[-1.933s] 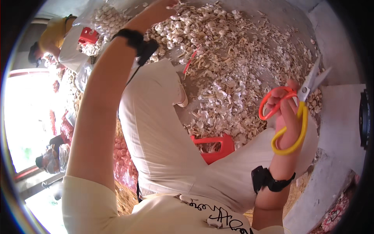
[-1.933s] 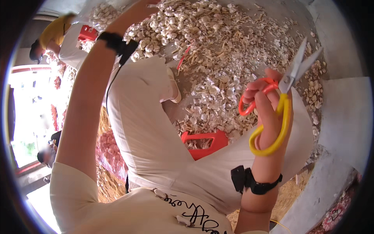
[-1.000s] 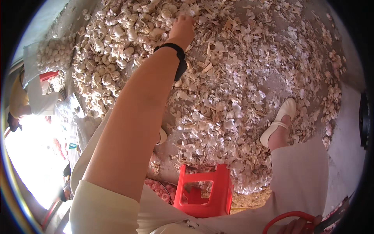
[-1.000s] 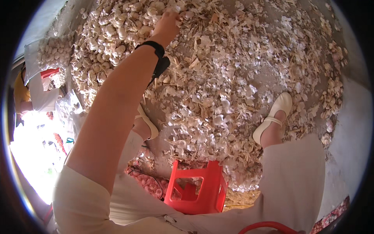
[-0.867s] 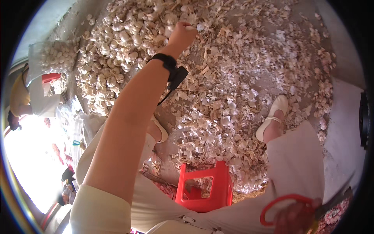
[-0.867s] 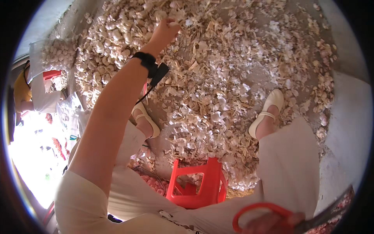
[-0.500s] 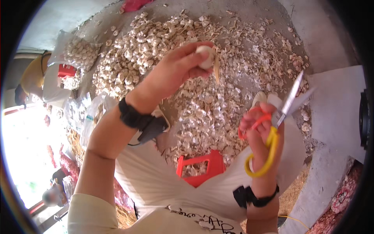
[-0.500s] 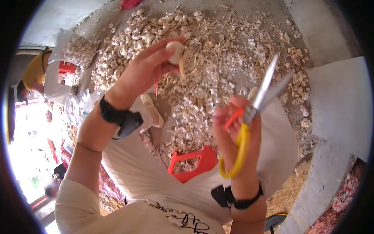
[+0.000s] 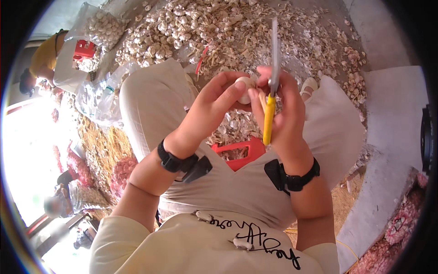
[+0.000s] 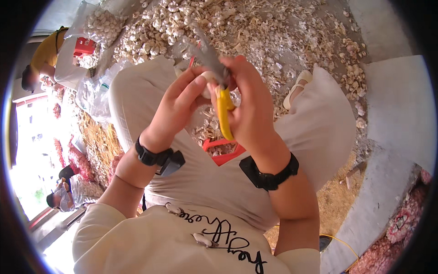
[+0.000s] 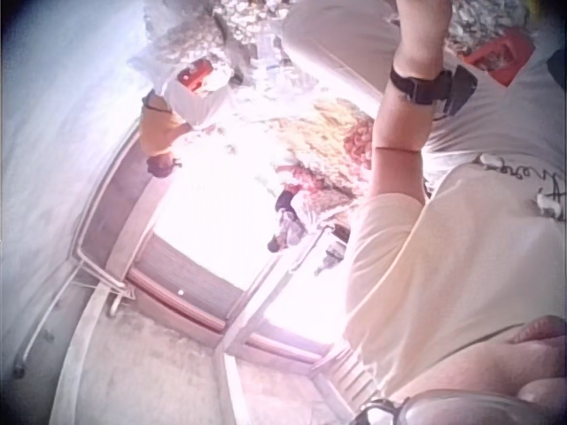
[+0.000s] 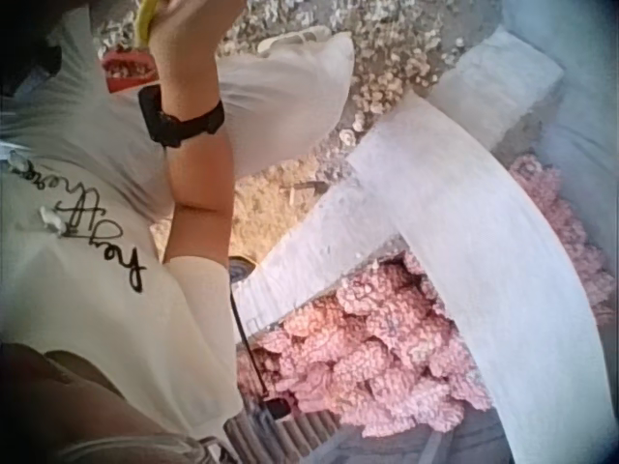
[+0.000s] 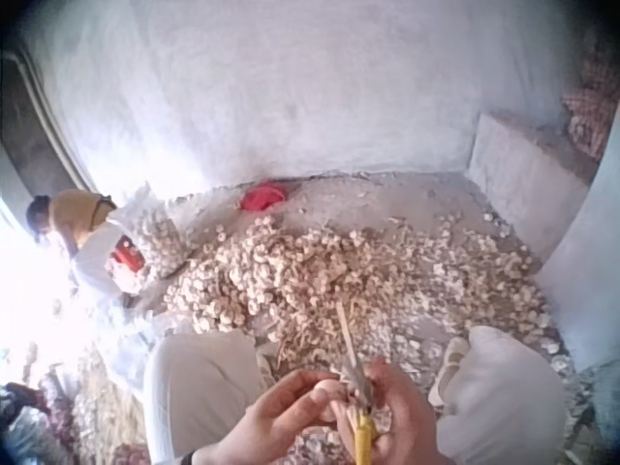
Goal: Trimming the roots and stems of garlic bulbs using scissors.
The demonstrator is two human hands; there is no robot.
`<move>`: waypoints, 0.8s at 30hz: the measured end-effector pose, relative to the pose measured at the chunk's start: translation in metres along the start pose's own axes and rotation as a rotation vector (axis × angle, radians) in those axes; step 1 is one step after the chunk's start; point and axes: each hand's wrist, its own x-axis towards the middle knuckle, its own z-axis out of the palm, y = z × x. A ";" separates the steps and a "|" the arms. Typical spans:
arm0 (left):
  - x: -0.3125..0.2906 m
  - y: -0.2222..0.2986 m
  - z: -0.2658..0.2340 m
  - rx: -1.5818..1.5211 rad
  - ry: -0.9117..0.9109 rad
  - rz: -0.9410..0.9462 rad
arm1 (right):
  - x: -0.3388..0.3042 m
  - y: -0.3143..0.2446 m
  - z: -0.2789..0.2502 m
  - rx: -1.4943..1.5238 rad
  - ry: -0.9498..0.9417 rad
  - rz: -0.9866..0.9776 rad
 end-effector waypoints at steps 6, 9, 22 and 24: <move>0.004 -0.009 -0.014 0.294 0.010 0.089 | -0.004 0.002 0.003 0.046 -0.088 0.173; -0.001 -0.005 -0.011 0.390 0.019 0.099 | -0.002 0.008 0.007 0.040 -0.057 0.135; -0.003 0.006 -0.017 -0.036 -0.122 -0.088 | 0.017 0.006 -0.004 0.852 0.003 0.635; -0.002 0.004 -0.018 -0.092 -0.041 -0.002 | 0.016 0.008 -0.006 0.766 -0.030 0.602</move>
